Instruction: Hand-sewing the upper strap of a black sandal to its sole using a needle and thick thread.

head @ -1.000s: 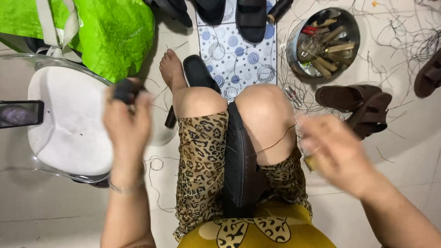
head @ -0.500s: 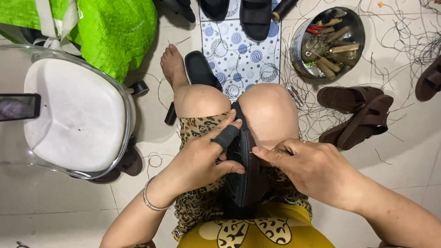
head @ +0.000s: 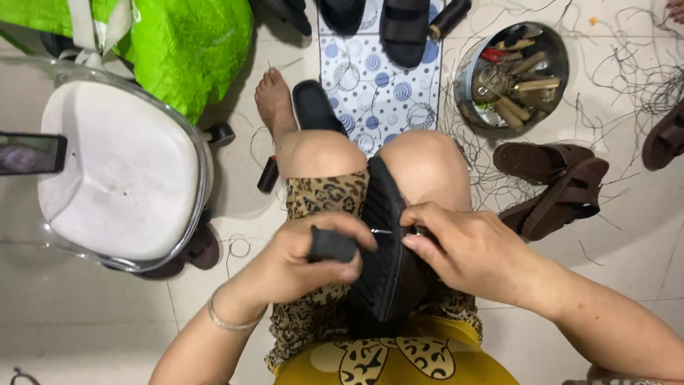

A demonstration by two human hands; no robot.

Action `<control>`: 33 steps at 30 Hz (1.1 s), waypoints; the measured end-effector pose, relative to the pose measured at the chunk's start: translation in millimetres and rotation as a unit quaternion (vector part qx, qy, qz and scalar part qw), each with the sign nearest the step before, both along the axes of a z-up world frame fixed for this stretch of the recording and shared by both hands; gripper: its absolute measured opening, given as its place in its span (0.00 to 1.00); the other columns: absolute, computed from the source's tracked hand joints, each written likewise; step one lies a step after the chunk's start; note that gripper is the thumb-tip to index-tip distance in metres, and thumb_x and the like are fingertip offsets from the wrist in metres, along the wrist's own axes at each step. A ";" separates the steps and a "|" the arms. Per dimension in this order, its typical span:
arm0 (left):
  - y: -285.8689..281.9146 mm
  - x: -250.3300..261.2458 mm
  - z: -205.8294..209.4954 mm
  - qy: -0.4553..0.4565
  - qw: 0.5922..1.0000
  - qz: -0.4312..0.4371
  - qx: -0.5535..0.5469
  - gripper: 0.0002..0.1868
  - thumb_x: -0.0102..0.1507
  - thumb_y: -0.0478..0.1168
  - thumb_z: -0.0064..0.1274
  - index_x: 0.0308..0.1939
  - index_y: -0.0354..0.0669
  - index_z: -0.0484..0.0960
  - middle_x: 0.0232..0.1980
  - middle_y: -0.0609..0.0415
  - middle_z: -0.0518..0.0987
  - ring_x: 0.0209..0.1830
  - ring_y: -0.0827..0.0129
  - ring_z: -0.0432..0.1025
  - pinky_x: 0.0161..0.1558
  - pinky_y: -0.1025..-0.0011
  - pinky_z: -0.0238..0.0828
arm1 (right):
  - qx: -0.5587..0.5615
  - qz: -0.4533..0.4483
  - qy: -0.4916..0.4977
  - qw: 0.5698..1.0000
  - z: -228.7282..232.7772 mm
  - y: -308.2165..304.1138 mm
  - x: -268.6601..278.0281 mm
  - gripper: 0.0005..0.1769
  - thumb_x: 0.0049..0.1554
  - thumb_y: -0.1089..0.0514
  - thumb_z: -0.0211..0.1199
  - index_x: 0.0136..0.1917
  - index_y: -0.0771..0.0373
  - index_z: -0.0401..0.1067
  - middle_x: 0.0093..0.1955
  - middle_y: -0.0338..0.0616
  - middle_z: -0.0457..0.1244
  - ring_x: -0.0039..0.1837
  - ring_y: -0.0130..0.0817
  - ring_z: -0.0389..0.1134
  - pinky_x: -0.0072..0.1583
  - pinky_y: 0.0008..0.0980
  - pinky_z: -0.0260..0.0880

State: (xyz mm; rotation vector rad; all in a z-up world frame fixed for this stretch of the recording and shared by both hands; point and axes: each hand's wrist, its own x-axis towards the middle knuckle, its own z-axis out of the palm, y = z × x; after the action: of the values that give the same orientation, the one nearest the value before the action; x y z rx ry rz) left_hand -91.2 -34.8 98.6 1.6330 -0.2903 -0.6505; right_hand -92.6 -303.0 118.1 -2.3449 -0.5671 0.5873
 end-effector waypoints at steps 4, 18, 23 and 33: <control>5.6 -3.3 -12.2 0.251 0.904 0.042 -0.344 0.09 0.60 0.29 0.60 0.44 0.31 0.82 0.43 0.44 0.78 0.35 0.67 0.75 0.34 0.78 0.73 | -0.002 0.001 -0.080 0.997 -1.3 2.5 -2.5 0.17 0.55 0.58 0.66 0.55 0.68 0.68 0.41 0.47 0.72 0.27 0.37 0.71 0.29 0.37 0.69; -27.9 -13.6 8.7 -0.163 0.985 -0.002 0.061 0.13 0.62 0.29 0.55 0.50 0.32 0.73 0.31 0.51 0.81 0.22 0.65 0.76 0.23 0.72 0.69 | -0.044 0.084 -0.164 0.982 21.0 -19.5 6.3 0.14 0.54 0.62 0.67 0.53 0.65 0.70 0.36 0.43 0.70 0.25 0.31 0.68 0.25 0.29 0.69; -4.2 -8.0 -15.0 -0.191 0.972 0.089 0.105 0.12 0.60 0.28 0.56 0.48 0.31 0.77 0.31 0.54 0.82 0.19 0.76 0.71 0.20 0.82 0.69 | -0.196 -0.008 0.110 0.974 38.3 -109.4 21.1 0.32 0.47 0.45 0.63 0.67 0.36 0.70 0.59 0.36 0.73 0.13 0.33 0.73 0.18 0.34 0.81; -46.7 -30.8 12.6 -0.261 0.953 0.029 0.153 0.42 0.58 0.52 0.64 0.63 0.23 0.66 0.55 0.32 0.77 0.53 0.46 0.75 0.51 0.59 0.76 | 0.364 -0.195 0.275 0.868 3.7 -43.9 -7.8 0.10 0.59 0.63 0.62 0.38 0.71 0.76 0.54 0.47 0.67 0.35 0.24 0.61 0.34 0.21 0.65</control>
State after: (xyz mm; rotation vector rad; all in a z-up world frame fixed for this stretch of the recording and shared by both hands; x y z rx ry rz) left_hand -122.1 -81.4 111.2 2.0957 -0.5423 -0.2098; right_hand -100.4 -346.9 121.8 -1.4175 -0.0132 0.6624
